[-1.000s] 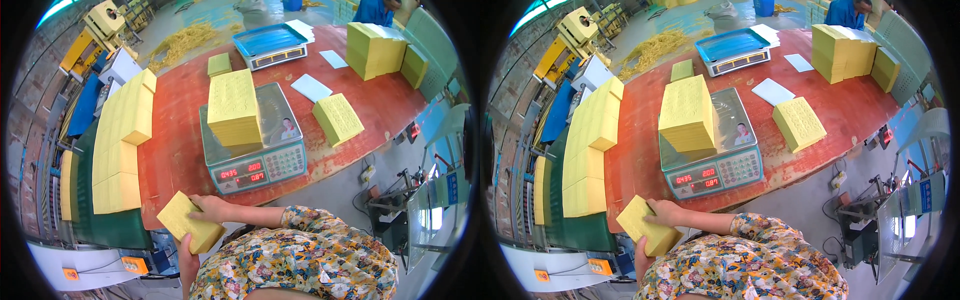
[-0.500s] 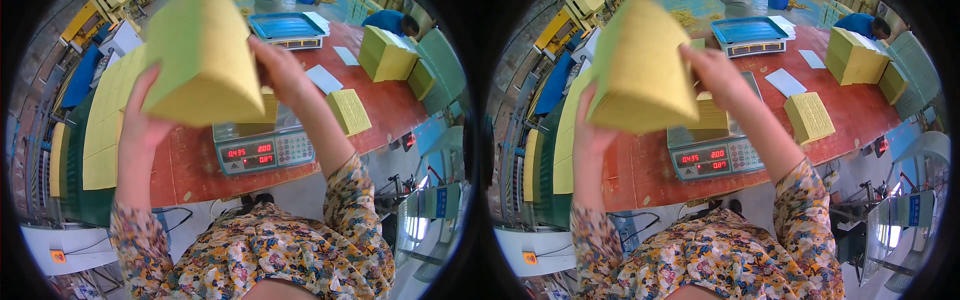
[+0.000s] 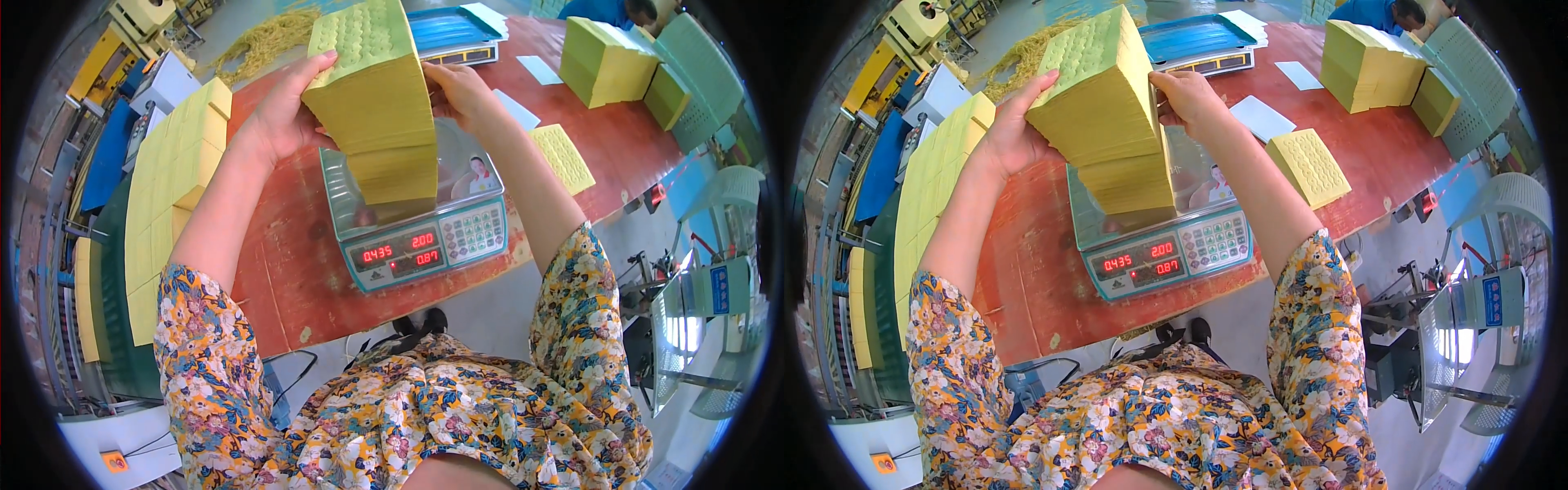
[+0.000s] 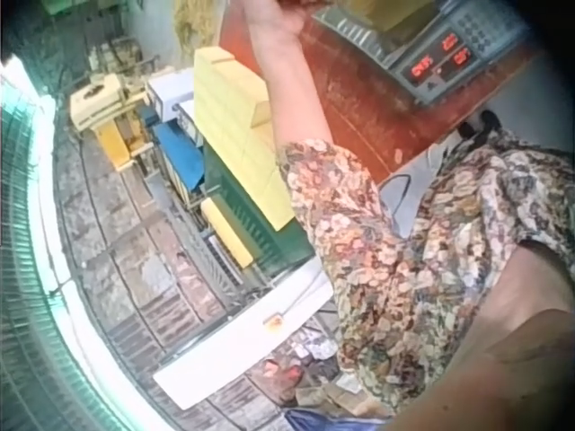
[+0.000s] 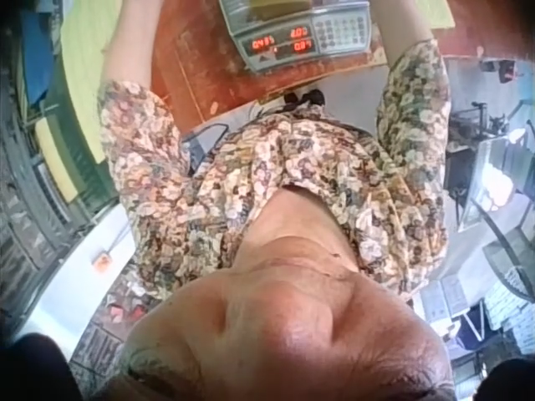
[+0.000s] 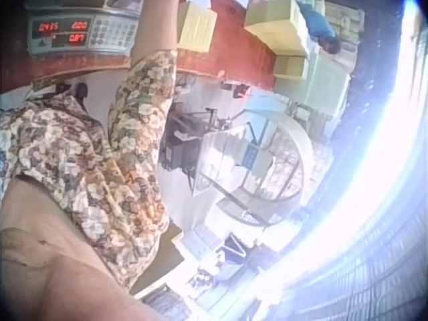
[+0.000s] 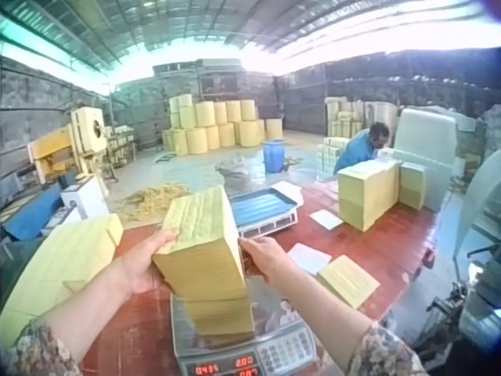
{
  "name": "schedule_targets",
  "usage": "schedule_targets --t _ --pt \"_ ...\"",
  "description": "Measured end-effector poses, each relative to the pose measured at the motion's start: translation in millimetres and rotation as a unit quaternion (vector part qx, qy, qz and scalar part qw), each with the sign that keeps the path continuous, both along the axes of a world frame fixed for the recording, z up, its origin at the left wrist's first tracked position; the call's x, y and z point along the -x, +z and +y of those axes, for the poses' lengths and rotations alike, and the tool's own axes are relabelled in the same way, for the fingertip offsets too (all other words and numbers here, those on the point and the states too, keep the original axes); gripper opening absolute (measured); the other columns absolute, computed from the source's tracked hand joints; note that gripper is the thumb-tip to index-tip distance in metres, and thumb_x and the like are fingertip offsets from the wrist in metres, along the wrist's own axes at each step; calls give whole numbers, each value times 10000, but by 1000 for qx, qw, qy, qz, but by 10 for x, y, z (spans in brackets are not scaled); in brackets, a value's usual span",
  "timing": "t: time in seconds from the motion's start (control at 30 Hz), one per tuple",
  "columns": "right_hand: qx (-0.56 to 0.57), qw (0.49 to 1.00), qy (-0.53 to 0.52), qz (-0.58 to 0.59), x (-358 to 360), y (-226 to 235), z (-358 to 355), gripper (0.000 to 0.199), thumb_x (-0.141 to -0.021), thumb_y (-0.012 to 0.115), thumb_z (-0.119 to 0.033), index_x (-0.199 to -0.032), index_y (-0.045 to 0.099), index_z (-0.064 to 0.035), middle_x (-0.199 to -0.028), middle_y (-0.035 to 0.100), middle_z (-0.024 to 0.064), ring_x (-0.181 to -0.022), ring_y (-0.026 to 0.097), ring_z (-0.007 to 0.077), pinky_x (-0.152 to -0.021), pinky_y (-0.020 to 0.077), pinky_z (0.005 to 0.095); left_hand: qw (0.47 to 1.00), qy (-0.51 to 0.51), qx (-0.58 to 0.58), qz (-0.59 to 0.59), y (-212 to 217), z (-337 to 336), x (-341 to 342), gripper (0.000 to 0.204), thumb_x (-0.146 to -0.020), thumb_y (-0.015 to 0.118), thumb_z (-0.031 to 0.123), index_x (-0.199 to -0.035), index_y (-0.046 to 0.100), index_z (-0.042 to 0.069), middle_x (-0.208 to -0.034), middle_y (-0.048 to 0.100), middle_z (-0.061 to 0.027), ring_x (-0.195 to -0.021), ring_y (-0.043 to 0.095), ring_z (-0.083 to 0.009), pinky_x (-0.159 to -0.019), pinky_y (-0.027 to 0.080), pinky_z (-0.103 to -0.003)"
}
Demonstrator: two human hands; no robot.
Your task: Weighing and checking stacks of yellow embossed paper sheets on a digital scale in a factory production area.
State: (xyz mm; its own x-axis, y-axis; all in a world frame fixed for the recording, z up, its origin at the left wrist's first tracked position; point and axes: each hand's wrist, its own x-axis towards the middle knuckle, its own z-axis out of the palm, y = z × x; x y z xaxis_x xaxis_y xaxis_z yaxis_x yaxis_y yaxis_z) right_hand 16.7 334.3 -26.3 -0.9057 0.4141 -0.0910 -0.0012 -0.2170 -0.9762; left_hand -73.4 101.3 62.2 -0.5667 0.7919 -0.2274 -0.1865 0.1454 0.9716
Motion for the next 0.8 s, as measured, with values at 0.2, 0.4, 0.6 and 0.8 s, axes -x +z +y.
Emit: schedule_targets --t 0.2,0.4,0.6,0.8 --pt "5 1000 -15 3 -39 -36 -44 240 -946 607 -287 -919 670 -58 -767 629 3 -577 593 85 -513 469 217 999 29 13 17 -63 10 -68 718 -853 606 595 -1362 495 100 -1308 539 -142 -1175 555 -313 -822 527 -612" --pt "-20 1000 -23 -1 -101 -56 -74 251 -949 588 -267 -924 678 -34 -794 646 19 -601 607 102 -546 487 243 998 34 19 44 -35 29 -185 683 -858 616 580 -1324 525 89 -1201 593 -112 -1065 597 -258 -772 545 -557" --pt "-78 996 -33 1 -106 -114 -101 321 -929 588 -280 -991 702 14 -856 686 68 -627 626 131 -595 508 265 993 12 53 106 -181 -29 29 647 -861 557 656 -1197 590 104 -844 571 -27 -691 477 -101 -707 500 -393" --pt "-159 984 -81 23 -241 -358 -84 495 -937 523 -434 -1159 677 -19 -1051 690 64 -924 632 167 -796 477 328 996 63 -33 47 -427 -104 137 872 -906 332 767 -1356 506 41 -1121 624 -103 -975 555 -179 -947 418 -423"
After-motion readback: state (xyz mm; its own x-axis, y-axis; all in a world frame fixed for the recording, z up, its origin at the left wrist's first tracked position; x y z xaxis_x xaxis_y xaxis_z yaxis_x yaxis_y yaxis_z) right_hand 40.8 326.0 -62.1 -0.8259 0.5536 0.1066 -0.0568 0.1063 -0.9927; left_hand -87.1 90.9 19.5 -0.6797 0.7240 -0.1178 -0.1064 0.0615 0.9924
